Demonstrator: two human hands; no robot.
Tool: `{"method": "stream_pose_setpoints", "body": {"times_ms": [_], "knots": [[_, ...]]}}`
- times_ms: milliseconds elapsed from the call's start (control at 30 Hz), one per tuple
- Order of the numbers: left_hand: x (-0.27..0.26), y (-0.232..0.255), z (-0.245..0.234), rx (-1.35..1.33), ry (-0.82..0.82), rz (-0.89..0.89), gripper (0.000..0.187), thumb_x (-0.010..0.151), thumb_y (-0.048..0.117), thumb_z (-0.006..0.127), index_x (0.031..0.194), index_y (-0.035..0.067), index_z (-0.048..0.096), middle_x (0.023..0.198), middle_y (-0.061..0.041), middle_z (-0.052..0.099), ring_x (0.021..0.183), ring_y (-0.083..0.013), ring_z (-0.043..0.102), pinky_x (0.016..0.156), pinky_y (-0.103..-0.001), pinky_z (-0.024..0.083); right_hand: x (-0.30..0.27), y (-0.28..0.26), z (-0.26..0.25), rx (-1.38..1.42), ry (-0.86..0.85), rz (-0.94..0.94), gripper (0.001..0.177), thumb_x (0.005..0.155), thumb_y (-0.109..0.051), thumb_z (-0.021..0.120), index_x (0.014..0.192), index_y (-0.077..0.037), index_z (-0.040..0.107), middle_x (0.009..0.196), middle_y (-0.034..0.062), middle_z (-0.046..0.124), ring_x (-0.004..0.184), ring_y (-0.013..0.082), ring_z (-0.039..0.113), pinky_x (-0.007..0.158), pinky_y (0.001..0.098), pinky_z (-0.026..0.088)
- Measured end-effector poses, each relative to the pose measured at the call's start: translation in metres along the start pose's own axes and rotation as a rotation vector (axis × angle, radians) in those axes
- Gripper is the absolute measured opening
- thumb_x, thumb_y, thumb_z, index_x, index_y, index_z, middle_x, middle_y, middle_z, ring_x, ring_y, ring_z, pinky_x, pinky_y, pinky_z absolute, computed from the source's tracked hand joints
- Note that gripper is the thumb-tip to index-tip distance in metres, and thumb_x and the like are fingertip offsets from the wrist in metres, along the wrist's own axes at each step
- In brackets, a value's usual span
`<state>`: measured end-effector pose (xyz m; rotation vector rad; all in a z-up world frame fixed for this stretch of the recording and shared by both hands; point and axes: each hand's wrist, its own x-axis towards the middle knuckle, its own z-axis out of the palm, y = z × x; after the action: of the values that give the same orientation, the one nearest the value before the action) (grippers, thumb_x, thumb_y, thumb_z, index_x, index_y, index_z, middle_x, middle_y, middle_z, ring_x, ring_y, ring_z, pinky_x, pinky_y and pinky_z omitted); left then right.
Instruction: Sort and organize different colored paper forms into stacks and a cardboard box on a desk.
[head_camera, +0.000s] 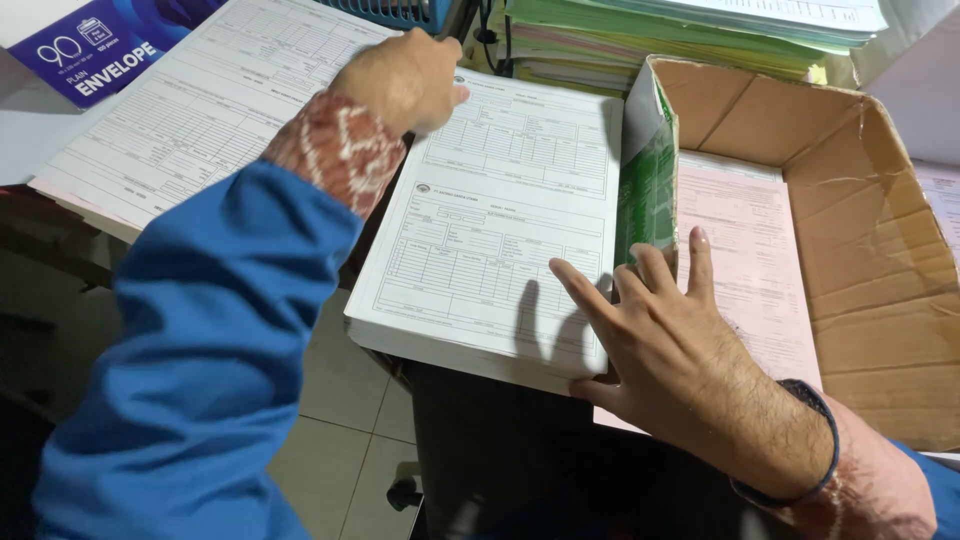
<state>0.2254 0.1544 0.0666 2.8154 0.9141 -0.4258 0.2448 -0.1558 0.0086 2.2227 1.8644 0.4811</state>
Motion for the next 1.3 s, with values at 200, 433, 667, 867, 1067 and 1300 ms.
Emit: {"method": "stream_pose_setpoints", "body": {"times_ms": [200,433,667,867,1067,1300], "knots": [[0.103,-0.013,0.015,0.052,0.056,0.082,0.049,0.113,0.035,0.039,0.157,0.012,0.037,0.143,-0.025,0.053,0.12,-0.0422,0.059,0.096,-0.055,0.055,0.004,0.003,-0.004,0.102,-0.119,0.008,0.134,0.053,-0.082,0.087,0.16,-0.024,0.031,0.085,0.0039,0.068,0.103,0.0297,0.057,0.103,0.0842,0.031],[0.123,-0.006,0.023,0.158,0.009,0.014,0.056,0.111,0.046,0.045,0.142,-0.001,0.049,0.134,-0.025,0.058,0.116,-0.043,0.062,0.092,-0.053,0.057,0.001,0.004,0.004,0.252,-0.134,0.065,0.132,0.055,-0.071,0.093,0.16,-0.022,0.029,0.089,0.0031,0.066,0.104,0.0299,0.053,0.103,0.0871,0.025],[0.081,0.09,0.014,0.242,0.407,0.177,0.03,0.102,0.033,0.068,0.107,0.004,0.064,0.076,-0.004,0.064,0.057,-0.0183,0.068,0.048,-0.03,0.06,-0.004,0.003,0.012,0.135,-0.058,0.066,0.14,0.049,-0.084,0.09,0.159,-0.021,0.031,0.092,0.0027,0.063,0.103,0.0291,0.055,0.1,0.0851,0.031],[0.103,0.156,0.022,0.136,0.016,0.287,0.063,0.083,0.063,0.062,0.117,0.01,0.071,0.115,-0.006,0.068,0.103,-0.0266,0.067,0.081,-0.042,0.061,-0.002,0.002,0.012,0.141,-0.116,0.094,0.136,0.052,-0.083,0.088,0.16,-0.022,0.03,0.093,0.0018,0.065,0.109,0.0268,0.055,0.104,0.0856,0.028],[0.114,0.165,0.025,0.186,-0.09,0.238,0.053,0.084,0.03,0.062,0.131,0.006,0.063,0.131,-0.009,0.063,0.112,-0.0283,0.069,0.085,-0.04,0.061,-0.005,0.002,0.013,0.161,-0.118,0.094,0.135,0.055,-0.082,0.088,0.16,-0.022,0.029,0.092,0.001,0.066,0.111,0.0266,0.055,0.104,0.0858,0.027],[0.101,0.138,0.016,0.03,0.049,0.303,0.034,0.102,0.04,0.06,0.104,0.007,0.065,0.093,-0.002,0.061,0.078,-0.0177,0.062,0.068,-0.03,0.06,-0.007,0.003,0.016,0.169,-0.124,0.098,0.135,0.057,-0.082,0.086,0.162,-0.023,0.026,0.093,0.0002,0.069,0.113,0.0282,0.055,0.105,0.0853,0.027]]}}
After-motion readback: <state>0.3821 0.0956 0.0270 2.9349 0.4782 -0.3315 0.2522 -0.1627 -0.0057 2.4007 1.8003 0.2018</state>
